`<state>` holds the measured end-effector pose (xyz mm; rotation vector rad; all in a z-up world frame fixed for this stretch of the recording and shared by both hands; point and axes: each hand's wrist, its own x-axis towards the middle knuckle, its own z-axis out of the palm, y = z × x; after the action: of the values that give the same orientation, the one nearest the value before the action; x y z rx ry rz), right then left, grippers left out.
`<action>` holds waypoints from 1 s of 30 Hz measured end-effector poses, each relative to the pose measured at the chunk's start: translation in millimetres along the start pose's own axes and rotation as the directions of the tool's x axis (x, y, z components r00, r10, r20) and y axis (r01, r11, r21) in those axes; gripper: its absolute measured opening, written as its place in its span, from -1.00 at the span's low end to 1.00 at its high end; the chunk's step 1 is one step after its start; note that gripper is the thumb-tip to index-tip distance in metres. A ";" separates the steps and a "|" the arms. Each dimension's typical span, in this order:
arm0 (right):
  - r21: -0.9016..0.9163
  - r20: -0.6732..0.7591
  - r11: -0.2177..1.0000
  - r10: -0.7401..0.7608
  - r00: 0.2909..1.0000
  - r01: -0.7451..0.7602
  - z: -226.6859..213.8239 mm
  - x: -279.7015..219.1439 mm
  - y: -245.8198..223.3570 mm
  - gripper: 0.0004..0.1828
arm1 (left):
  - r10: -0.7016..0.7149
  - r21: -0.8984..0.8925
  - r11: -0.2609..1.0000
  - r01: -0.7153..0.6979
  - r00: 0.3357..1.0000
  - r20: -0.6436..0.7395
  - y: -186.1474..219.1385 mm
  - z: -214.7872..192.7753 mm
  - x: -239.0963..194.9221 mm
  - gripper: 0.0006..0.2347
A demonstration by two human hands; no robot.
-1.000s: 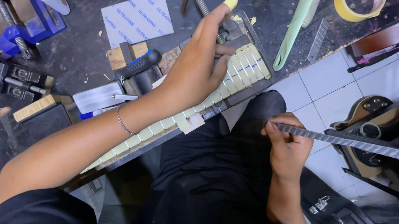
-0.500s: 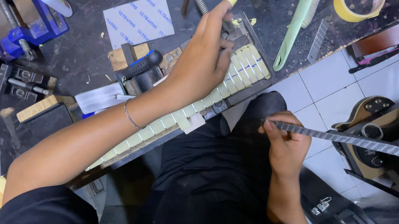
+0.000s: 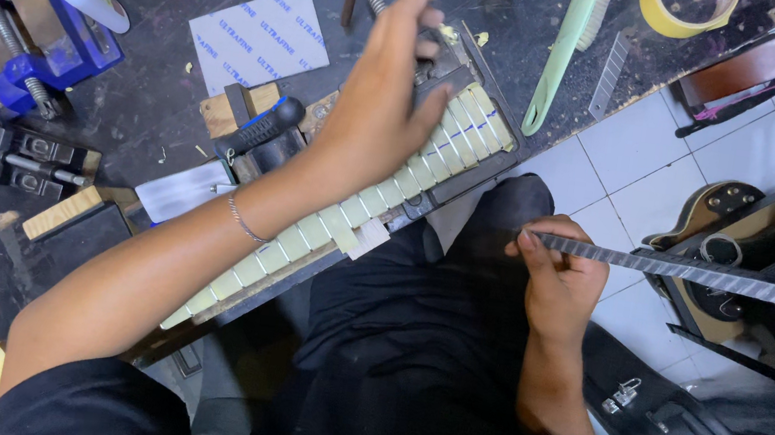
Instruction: The person applies strips of yellow masking tape over the frets of a guitar neck, using a utility knife to trim the tape between frets. They then peel off a backing layer from a long strip of carbon-fiber-patterned material and begin applying it along the fretboard.
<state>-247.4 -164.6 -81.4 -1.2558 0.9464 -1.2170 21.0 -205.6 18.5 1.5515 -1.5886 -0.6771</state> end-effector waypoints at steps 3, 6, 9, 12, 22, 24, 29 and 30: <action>0.016 -0.032 1.000 0.018 0.999 -0.017 -5.1 0.3 0.7 -0.92 | 0.010 -0.058 0.998 -0.021 0.984 -0.176 -5.4 -29.8 2.6 -0.37; -0.026 -0.010 1.000 0.007 1.000 -0.008 -6.1 2.8 1.9 -0.91 | 0.077 -0.007 0.997 -0.079 0.986 -0.148 9.4 -59.5 -5.4 -0.62; -0.010 -0.002 1.000 0.025 1.000 -0.025 -4.4 3.6 4.7 -0.92 | 0.040 0.218 0.975 -0.033 0.999 -0.028 -4.4 -69.1 -16.6 -0.83; -0.023 -0.003 0.999 0.033 0.999 -0.034 -3.1 2.7 3.4 -0.91 | 0.019 0.387 0.920 -0.059 0.994 0.106 -3.9 -92.2 -29.5 -0.61; -0.006 -0.005 1.000 0.011 1.000 -0.011 -5.0 7.2 5.8 -0.89 | -0.002 0.475 0.880 0.010 1.000 -0.017 3.6 -183.2 -58.9 -0.81; 0.001 -0.013 1.000 0.008 1.000 -0.008 -5.7 6.2 8.7 -0.89 | 0.053 0.624 0.779 -0.065 0.998 0.037 0.1 -194.1 -66.8 -0.69; -0.004 -0.011 1.000 0.015 1.000 -0.015 -9.1 5.4 13.1 -0.89 | -0.072 0.543 0.839 0.033 0.996 0.051 22.2 -134.6 -86.0 -0.67; -0.005 -0.022 0.999 0.032 0.999 -0.032 -11.3 4.0 15.7 -0.89 | -0.101 0.515 0.856 0.044 0.991 0.084 25.9 -114.2 -91.6 -0.58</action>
<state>-255.7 -171.8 -97.8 -1.2296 0.9830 -1.2065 94.8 -95.4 85.6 1.9947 -1.9054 -0.3927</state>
